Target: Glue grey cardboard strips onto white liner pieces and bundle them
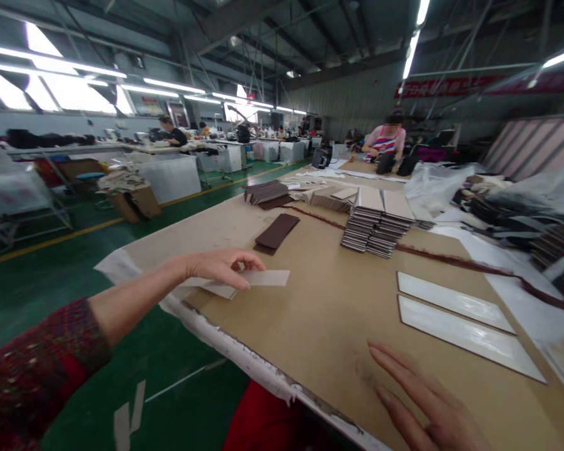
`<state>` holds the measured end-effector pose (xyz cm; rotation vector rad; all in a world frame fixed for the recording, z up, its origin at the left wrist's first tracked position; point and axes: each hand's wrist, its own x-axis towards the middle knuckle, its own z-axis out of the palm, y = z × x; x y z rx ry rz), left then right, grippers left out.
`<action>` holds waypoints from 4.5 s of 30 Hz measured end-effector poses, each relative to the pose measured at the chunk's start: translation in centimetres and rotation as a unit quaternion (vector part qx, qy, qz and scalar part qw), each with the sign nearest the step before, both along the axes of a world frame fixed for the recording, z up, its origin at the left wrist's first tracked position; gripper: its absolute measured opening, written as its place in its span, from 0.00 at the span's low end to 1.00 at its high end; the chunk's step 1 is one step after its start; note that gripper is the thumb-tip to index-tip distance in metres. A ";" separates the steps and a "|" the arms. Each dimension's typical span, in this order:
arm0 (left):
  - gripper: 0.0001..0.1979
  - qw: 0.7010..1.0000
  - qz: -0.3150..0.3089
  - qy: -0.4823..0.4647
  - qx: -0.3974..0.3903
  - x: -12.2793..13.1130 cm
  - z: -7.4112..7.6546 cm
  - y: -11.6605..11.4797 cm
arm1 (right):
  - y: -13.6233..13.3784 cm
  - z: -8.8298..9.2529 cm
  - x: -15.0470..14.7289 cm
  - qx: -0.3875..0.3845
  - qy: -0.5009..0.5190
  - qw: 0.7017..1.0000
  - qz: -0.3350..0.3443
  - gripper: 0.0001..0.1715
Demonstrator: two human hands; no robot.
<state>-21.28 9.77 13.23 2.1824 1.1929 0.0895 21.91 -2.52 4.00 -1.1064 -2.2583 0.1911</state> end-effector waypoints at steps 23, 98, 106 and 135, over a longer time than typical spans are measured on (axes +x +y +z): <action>0.28 0.952 -0.073 -0.144 0.260 27.3 -5.4 4.3 | -9.4 -3.7 13.9 -0.080 0.272 0.886 -0.367 0.29; 0.35 0.973 -0.073 -0.137 0.171 11.6 -12.1 -1.4 | 0.8 -3.1 8.1 -0.057 -0.131 0.988 -0.066 0.29; 0.33 0.972 -0.077 -0.134 0.175 11.7 -12.2 -1.4 | 1.0 -3.6 8.1 -0.071 -0.125 0.987 -0.068 0.30; 0.28 0.968 -0.089 -0.088 0.218 11.3 -14.6 -0.9 | 0.4 -1.6 7.9 -0.194 -0.106 0.975 -0.004 0.32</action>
